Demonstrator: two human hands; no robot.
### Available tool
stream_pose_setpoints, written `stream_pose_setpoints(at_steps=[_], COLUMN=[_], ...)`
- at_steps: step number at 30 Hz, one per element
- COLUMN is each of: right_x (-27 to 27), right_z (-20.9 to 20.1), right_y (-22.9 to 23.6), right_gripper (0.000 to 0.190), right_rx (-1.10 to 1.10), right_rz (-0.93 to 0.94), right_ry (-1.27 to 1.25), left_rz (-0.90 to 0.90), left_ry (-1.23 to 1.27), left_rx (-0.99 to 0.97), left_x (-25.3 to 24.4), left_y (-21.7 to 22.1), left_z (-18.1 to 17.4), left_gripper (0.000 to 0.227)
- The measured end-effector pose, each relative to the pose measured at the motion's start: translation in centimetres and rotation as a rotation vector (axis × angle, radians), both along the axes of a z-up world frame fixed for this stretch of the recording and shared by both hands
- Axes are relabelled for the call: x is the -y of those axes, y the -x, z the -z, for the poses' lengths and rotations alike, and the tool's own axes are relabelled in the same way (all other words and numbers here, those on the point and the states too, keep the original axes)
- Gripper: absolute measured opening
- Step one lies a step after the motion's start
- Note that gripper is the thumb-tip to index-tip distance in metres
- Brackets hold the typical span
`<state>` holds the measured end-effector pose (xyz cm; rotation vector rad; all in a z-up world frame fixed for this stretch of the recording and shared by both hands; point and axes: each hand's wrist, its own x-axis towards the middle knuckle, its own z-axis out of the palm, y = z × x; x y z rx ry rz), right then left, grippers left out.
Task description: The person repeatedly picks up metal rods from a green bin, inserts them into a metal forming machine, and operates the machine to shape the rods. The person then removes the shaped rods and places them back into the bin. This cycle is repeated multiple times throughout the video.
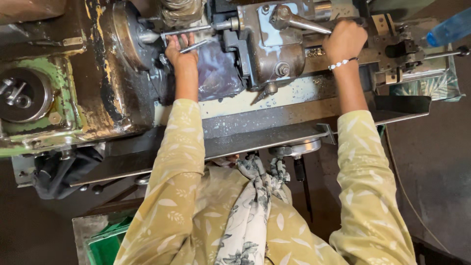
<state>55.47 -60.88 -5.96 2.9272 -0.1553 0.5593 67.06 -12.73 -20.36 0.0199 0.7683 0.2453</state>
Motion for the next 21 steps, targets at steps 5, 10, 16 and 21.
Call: stream_pose_setpoints(at_steps=[5, 10, 16, 21], right_x=[-0.4, -1.0, 4.3, 7.5], right_z=[-2.3, -4.3, -0.8, 7.5], right_y=[-1.0, -0.5, 13.5, 32.6], right_gripper=[0.03, 0.061, 0.027, 0.046], right_rx=[-0.057, 0.186, 0.332, 0.843], right_rz=[-0.038, -0.117, 0.112, 0.649], right_ry=[-0.015, 0.238, -0.298, -0.797], left_rz=[0.035, 0.056, 0.063, 0.183], left_ry=[-0.045, -0.137, -0.484, -0.483], left_rx=[-0.005, 0.01, -0.085, -0.116], left_x=[-0.4, -0.2, -1.4, -1.4], left_y=[-0.6, 0.8, 2.4, 1.7], left_z=[-0.1, 0.8, 2.0, 2.5], left_gripper=[0.024, 0.029, 0.028, 0.022])
